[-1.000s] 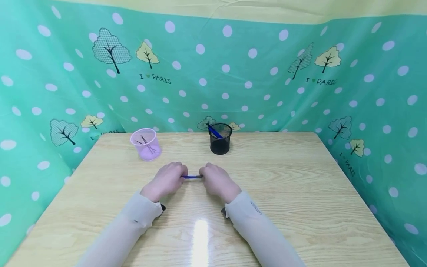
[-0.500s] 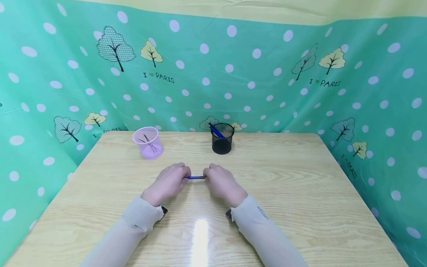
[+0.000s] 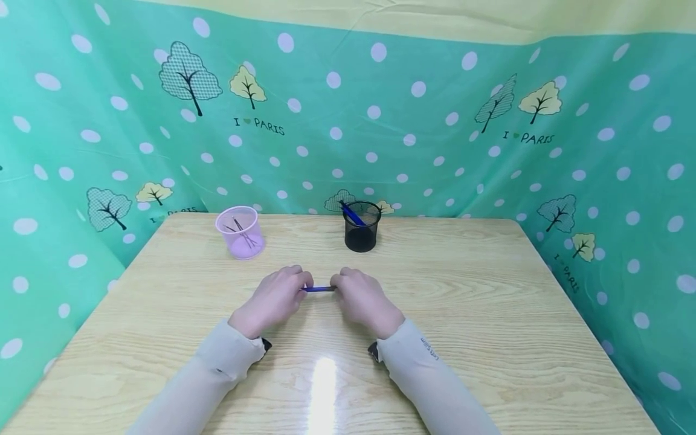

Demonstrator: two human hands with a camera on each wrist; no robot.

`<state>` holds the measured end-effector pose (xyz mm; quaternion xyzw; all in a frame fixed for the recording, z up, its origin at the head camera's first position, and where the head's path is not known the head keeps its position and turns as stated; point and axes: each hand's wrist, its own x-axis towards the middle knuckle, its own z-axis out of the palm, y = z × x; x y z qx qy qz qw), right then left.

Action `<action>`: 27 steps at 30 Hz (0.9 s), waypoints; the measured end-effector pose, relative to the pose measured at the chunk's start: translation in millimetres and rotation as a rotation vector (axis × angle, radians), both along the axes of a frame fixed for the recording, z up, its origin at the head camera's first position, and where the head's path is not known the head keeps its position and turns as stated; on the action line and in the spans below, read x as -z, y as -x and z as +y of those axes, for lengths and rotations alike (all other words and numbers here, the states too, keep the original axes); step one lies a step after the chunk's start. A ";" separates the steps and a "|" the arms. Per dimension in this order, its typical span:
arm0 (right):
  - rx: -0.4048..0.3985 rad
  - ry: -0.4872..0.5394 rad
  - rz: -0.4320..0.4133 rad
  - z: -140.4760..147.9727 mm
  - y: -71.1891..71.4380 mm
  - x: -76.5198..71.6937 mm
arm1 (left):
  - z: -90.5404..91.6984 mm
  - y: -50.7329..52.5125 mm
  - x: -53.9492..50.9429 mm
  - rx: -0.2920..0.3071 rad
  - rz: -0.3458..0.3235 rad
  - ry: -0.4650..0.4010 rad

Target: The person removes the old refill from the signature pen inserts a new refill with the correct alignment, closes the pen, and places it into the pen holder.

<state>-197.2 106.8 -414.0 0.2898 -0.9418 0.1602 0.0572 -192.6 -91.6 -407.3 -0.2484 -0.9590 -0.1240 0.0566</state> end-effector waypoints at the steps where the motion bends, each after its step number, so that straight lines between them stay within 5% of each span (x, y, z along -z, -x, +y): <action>1: 0.002 -0.003 0.007 0.1 0.1 -0.3 | 0.1 -0.2 0.3 0.003 0.003 0.001; 21: 0.000 -0.025 0.044 0.7 -1.8 -5.3 | 3.0 0.5 1.5 0.062 0.148 -0.047; 27: -0.043 0.000 0.048 0.8 -1.5 -4.8 | 4.4 -0.4 0.2 0.076 0.142 -0.054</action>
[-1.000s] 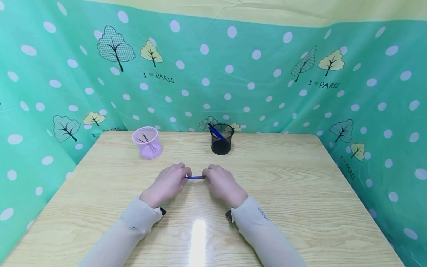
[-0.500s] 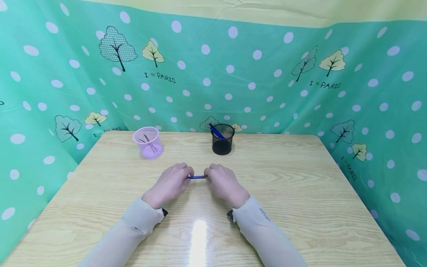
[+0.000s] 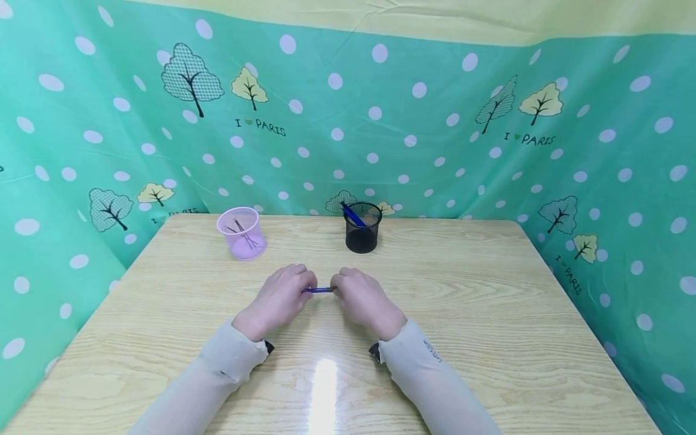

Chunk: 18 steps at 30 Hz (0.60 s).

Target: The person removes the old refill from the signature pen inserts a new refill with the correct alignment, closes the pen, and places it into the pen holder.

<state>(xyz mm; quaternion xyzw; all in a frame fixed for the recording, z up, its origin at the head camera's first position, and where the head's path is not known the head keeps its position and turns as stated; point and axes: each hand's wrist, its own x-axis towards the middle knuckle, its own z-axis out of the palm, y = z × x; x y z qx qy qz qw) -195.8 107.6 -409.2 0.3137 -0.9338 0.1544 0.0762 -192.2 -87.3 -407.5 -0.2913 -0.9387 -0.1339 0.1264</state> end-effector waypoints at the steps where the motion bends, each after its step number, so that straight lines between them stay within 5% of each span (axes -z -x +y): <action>1: -0.008 0.005 0.000 0.1 -0.1 0.1 | 0.2 -0.1 0.0 0.001 -0.008 0.000; 18: -0.040 0.007 -0.025 -1.9 -0.5 0.0 | 0.0 -0.8 0.2 -0.006 -0.067 0.017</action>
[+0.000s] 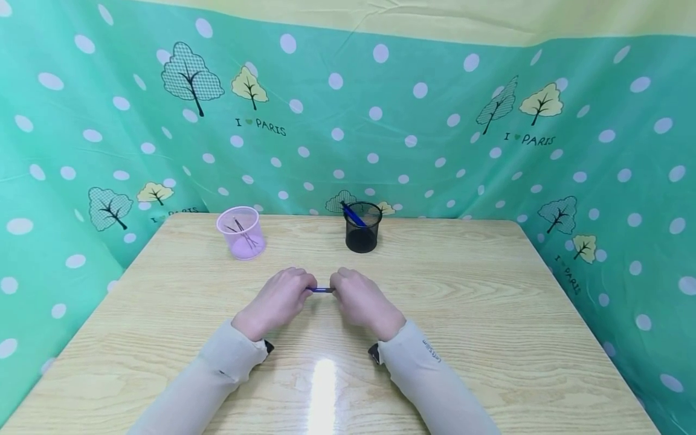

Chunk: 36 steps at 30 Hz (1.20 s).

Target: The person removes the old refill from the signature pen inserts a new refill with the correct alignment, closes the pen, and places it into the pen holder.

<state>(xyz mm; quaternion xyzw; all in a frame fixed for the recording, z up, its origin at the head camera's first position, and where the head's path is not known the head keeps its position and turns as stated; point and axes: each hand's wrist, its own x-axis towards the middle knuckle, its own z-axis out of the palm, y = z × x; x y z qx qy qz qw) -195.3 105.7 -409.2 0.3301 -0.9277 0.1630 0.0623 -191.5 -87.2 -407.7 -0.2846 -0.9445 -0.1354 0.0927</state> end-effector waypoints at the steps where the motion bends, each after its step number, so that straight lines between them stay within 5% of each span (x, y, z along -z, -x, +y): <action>1: 0.001 -0.001 0.000 0.0 0.0 -0.1 | 0.0 -0.2 -0.2 0.001 0.001 0.003; 15: 0.012 -0.003 0.013 -0.5 -0.2 -0.2 | -0.2 -1.7 -0.4 -0.008 -0.004 0.030; 24: 0.026 0.009 0.044 1.2 -0.6 -0.5 | -1.9 -1.9 1.5 -0.033 0.087 0.010; 36: 0.037 -0.029 0.044 -0.5 -0.7 -1.3 | -0.7 -0.8 0.5 -0.033 0.087 0.012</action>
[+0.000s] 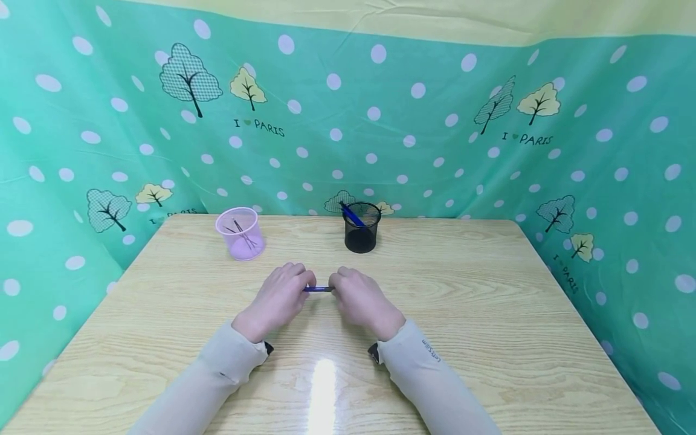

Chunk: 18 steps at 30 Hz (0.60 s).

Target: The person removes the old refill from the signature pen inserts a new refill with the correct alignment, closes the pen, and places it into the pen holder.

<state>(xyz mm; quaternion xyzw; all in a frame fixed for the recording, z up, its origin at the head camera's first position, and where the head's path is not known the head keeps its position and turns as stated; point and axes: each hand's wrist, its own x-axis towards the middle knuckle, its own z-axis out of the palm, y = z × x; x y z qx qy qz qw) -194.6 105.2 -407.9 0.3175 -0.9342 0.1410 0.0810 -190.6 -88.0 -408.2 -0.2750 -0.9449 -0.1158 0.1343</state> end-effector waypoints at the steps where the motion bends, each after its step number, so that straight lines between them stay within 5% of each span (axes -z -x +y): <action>1: 0.000 -0.002 0.002 0.0 -0.2 -0.1 | 0.1 -0.1 -0.2 0.001 -0.001 -0.001; 18: 0.014 -0.027 0.011 0.0 0.1 -3.2 | 0.3 -0.7 -4.3 0.016 -0.026 0.021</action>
